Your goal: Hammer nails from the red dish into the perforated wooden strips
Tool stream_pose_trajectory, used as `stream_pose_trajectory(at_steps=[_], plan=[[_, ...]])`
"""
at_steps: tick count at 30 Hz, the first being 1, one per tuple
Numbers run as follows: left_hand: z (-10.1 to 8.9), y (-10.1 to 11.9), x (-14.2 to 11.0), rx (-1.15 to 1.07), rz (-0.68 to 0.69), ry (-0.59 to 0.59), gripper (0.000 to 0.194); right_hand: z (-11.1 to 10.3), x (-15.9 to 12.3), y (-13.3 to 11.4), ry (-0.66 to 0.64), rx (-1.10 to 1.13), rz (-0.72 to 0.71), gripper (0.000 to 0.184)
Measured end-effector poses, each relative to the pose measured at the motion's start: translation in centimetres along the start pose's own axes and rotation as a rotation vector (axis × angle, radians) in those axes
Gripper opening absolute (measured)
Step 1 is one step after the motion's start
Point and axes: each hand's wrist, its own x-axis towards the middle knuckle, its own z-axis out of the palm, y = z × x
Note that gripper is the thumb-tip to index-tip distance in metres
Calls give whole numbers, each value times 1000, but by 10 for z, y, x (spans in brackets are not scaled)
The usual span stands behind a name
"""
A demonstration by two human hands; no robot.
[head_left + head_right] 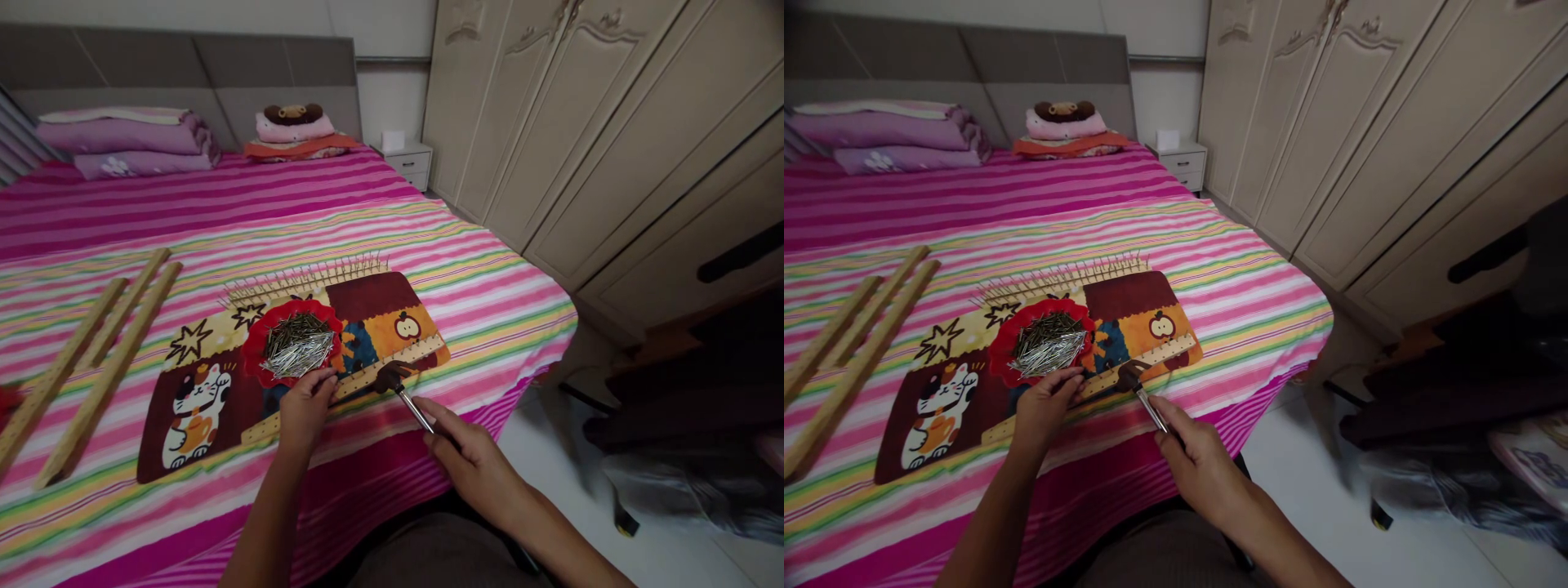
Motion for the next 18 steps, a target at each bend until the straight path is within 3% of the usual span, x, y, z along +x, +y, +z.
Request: stream_pose_trajectory(at_steps=[5, 13, 18], plan=[[1, 1, -5, 223, 163, 51, 28, 0, 3, -9, -12, -22, -21, 43], [5, 2, -9, 351, 348, 67, 18, 9, 30, -43, -61, -82, -172, 47], [7, 0, -7, 412, 424, 76, 16, 19, 48, -48, -111, -107, -294, 51]])
